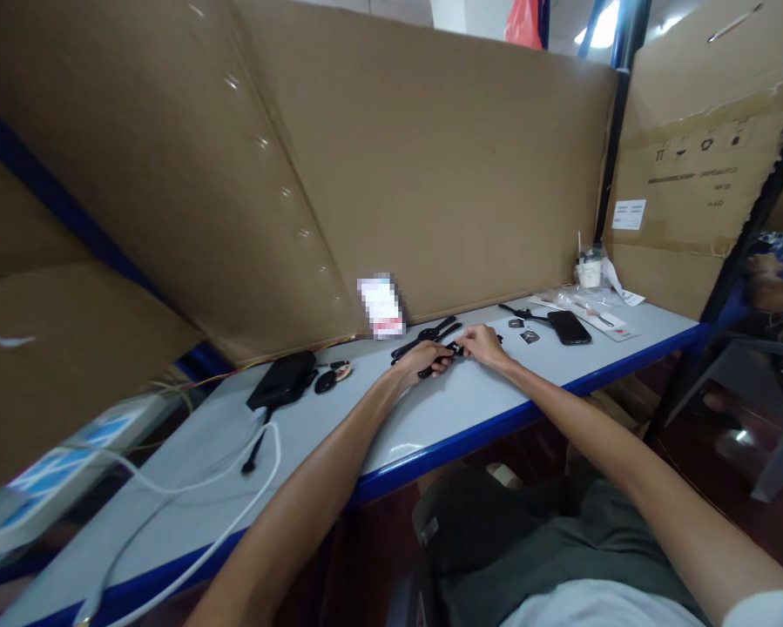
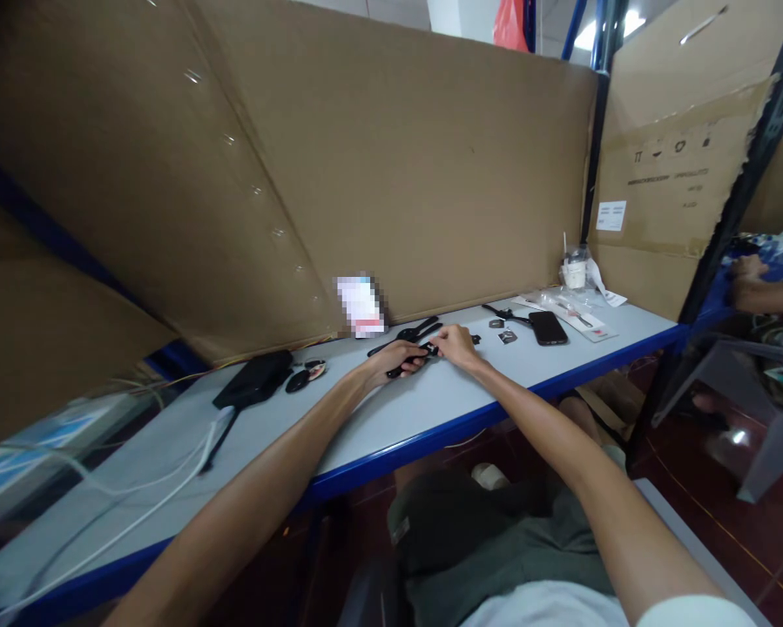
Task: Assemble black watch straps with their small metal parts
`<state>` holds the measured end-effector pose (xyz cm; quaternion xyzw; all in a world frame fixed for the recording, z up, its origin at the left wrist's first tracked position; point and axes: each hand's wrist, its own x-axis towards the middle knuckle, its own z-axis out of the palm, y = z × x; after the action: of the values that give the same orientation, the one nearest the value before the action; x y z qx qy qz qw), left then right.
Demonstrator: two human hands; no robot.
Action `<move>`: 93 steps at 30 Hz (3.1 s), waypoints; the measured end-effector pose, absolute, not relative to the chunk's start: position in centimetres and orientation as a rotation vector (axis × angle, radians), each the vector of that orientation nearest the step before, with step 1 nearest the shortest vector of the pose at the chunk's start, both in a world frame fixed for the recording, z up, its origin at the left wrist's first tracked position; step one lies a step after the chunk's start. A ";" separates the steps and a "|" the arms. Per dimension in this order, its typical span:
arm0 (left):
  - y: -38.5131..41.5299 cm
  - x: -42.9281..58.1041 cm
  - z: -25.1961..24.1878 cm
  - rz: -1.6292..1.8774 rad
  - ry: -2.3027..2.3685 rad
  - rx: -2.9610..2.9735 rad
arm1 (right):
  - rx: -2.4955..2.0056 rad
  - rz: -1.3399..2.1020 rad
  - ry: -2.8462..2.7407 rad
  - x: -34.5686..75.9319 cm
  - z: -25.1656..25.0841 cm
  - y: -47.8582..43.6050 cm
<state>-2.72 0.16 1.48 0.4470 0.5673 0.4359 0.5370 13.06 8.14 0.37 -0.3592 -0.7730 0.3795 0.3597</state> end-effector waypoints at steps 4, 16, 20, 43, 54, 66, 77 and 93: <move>0.2 -2.6 1.6 1.036 1.392 1.039 | -0.820 0.703 -2.106 13.0 0.2 8.5; 0.1 -2.8 1.5 1.018 1.308 1.103 | -0.954 1.151 -2.042 13.1 0.9 8.1; 0.0 -2.7 1.4 1.073 1.355 1.065 | -0.906 0.596 -2.173 13.1 0.3 8.3; 0.0 -2.8 1.5 1.053 1.397 1.087 | -0.874 0.658 -2.124 13.3 0.8 7.6; 0.0 -2.8 1.3 1.059 1.345 1.068 | -0.873 0.954 -2.079 13.5 0.8 7.9; -0.2 -2.6 1.4 1.045 1.330 1.128 | -0.835 1.063 -2.144 13.2 0.3 8.6; 0.1 -4.8 1.6 1.014 1.242 0.881 | -0.776 0.950 -2.180 15.0 0.1 9.1; -1.2 -2.6 1.5 1.158 1.339 1.109 | -0.814 0.201 -2.469 15.0 0.8 5.9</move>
<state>-2.62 -1.25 1.45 0.4590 0.5543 0.4793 0.5023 14.97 5.91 0.79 -0.3012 -0.9133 0.0745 0.2639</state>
